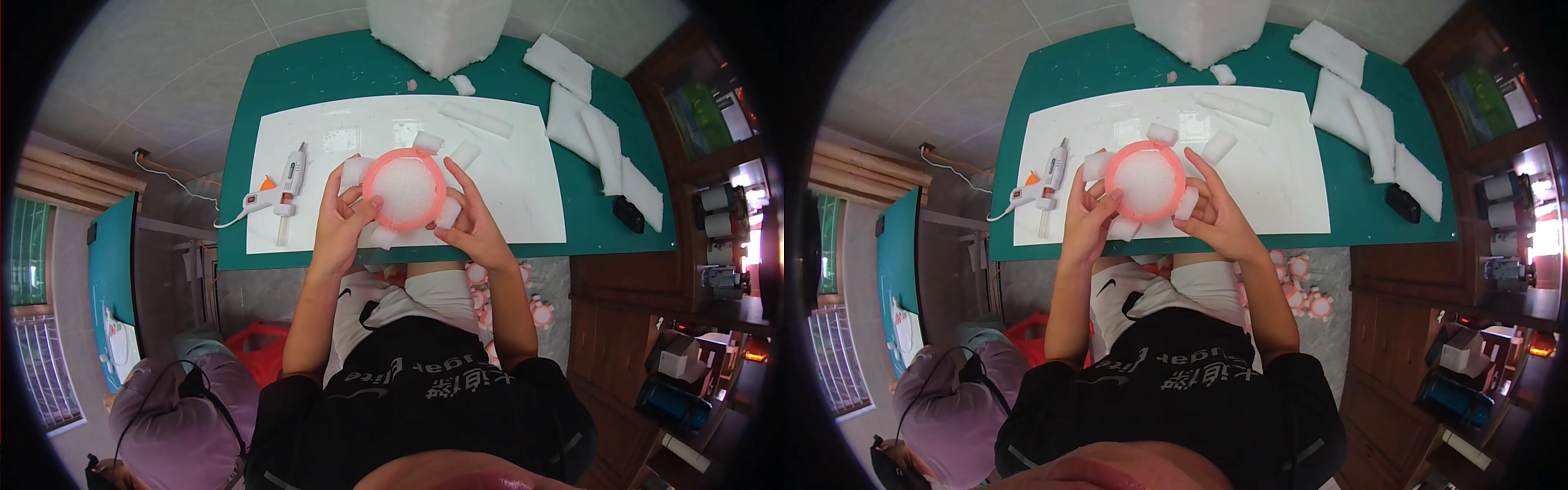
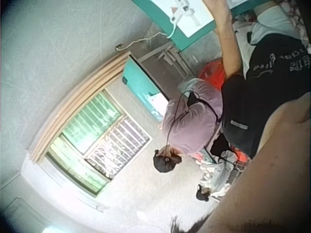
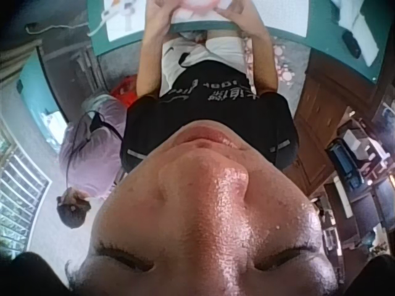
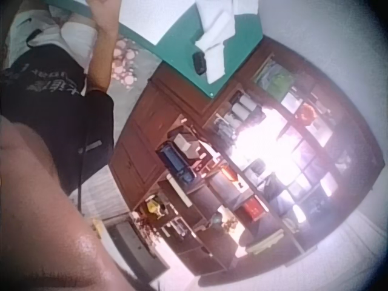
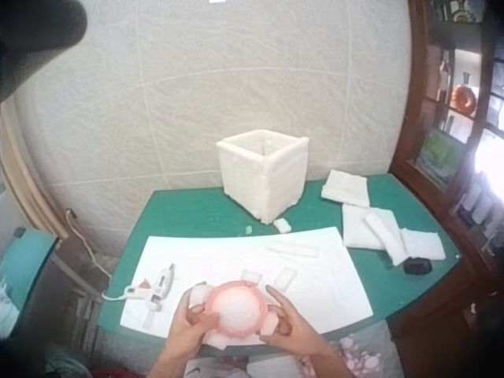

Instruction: The person is using a hot glue gun to assemble various pieces of white foam and a pink circular foam component onto a base.

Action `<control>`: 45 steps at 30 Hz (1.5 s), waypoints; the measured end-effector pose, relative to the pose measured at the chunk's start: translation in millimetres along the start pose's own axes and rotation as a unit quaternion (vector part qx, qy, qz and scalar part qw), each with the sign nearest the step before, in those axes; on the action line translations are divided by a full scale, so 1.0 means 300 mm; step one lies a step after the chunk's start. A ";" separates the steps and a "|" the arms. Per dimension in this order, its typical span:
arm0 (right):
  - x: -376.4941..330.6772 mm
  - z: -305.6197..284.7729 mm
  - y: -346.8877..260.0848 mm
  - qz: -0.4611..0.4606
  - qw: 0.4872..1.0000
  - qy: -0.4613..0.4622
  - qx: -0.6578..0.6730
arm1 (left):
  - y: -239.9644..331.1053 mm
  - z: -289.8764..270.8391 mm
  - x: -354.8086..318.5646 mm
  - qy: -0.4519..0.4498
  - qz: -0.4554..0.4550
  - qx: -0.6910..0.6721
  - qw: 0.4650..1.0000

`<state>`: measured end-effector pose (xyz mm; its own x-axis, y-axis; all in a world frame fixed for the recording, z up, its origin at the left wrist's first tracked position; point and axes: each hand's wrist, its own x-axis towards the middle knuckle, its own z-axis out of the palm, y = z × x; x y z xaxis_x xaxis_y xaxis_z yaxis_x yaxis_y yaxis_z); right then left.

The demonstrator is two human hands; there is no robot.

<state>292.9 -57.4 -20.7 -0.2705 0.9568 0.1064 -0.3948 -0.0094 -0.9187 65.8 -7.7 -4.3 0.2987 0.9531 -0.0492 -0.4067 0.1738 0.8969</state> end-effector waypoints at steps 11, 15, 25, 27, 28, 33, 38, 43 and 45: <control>-0.008 0.001 -0.025 0.023 1.000 0.014 -0.015 | -0.017 -0.010 -0.006 -0.016 -0.005 0.005 1.000; -0.006 -0.021 0.001 0.009 1.000 0.013 0.016 | -0.024 -0.016 -0.012 -0.048 0.002 -0.021 0.999; -0.031 -0.023 0.018 0.002 0.999 0.045 0.017 | -0.073 -0.040 -0.071 -0.118 -0.032 -0.078 0.989; -0.045 -0.020 0.017 -0.003 0.999 0.050 0.022 | -0.076 -0.041 -0.087 -0.119 -0.038 -0.079 0.989; -0.049 -0.025 0.017 -0.008 0.998 0.065 0.019 | -0.087 -0.035 -0.084 -0.121 -0.045 -0.081 0.988; -0.067 -0.041 0.017 0.010 0.997 0.081 0.010 | -0.084 -0.058 -0.102 -0.153 -0.067 -0.035 0.985; -0.258 -0.149 -0.060 -0.055 0.979 0.192 0.044 | -0.098 -0.059 -0.092 -0.179 -0.064 -0.013 0.982; -0.593 -0.253 -0.110 -0.090 0.939 0.328 0.049 | -0.091 -0.076 -0.076 -0.192 -0.048 0.004 0.980; -0.817 -0.351 -0.045 -0.075 0.926 0.368 0.045 | -0.109 -0.070 -0.073 -0.191 -0.050 0.000 0.980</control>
<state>456.8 -261.1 -74.5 0.4518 0.8877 -0.0889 -0.4597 0.1462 -0.8760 54.4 -29.0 -41.8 0.6389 0.7686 0.0317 -0.3589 0.2614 0.8960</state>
